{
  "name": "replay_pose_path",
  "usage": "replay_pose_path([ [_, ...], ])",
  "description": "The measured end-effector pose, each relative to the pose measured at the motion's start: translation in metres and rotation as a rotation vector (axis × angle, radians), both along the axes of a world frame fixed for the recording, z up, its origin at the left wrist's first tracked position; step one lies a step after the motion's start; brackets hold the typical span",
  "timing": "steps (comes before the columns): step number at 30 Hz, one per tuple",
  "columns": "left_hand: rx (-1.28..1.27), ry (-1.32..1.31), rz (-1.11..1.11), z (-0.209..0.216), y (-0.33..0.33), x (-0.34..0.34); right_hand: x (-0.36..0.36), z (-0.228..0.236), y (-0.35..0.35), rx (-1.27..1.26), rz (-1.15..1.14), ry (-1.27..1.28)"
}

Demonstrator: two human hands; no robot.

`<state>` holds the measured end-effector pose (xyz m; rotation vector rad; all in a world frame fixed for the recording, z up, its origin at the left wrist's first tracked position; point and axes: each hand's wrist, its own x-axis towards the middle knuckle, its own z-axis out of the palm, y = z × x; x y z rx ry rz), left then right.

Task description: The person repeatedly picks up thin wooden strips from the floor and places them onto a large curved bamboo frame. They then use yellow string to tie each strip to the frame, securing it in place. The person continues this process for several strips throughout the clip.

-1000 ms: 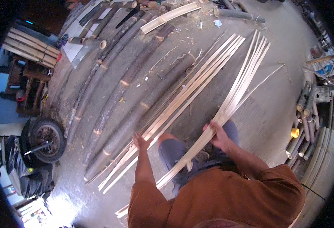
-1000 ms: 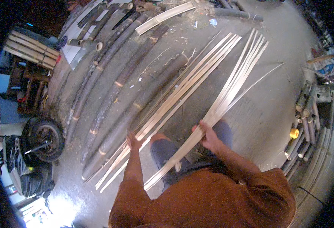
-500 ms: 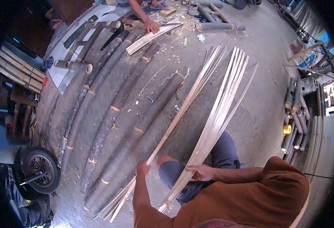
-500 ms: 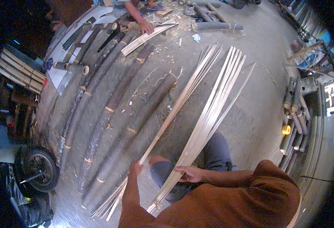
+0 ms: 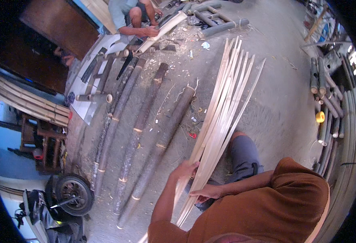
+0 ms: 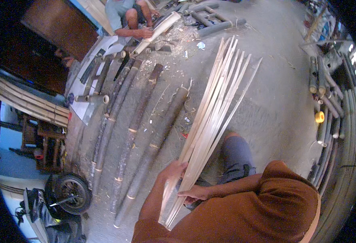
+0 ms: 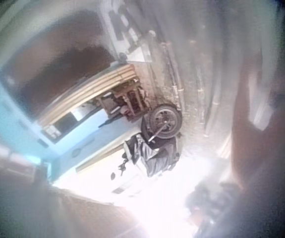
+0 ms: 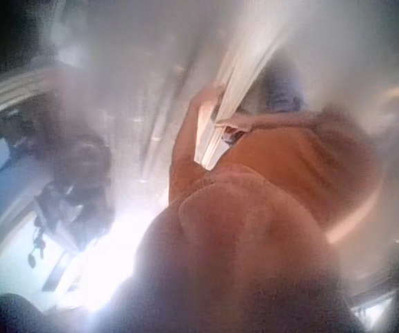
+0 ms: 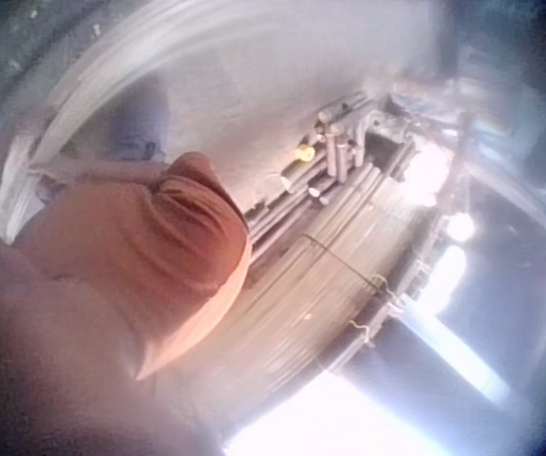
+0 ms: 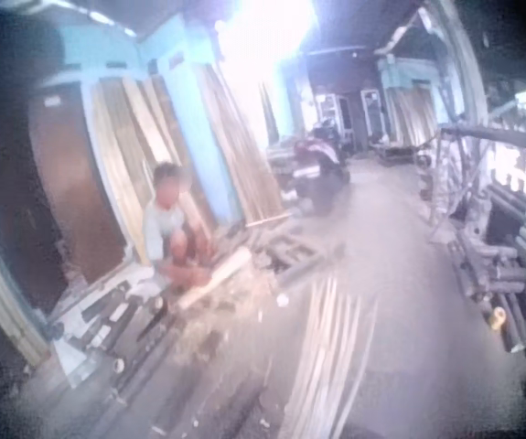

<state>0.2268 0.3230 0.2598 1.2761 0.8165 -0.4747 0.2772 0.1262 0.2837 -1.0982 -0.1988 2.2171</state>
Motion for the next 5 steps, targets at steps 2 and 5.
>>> replay_pose_path([
  [2,-0.136,-0.018,0.147,0.004,-0.031,-0.005,-0.001,0.001,-0.006,0.081,0.043,0.004],
  [5,-0.481,0.150,-0.005,-0.015,-0.052,-0.014,0.018,0.007,-0.010,0.285,0.320,-0.164],
])
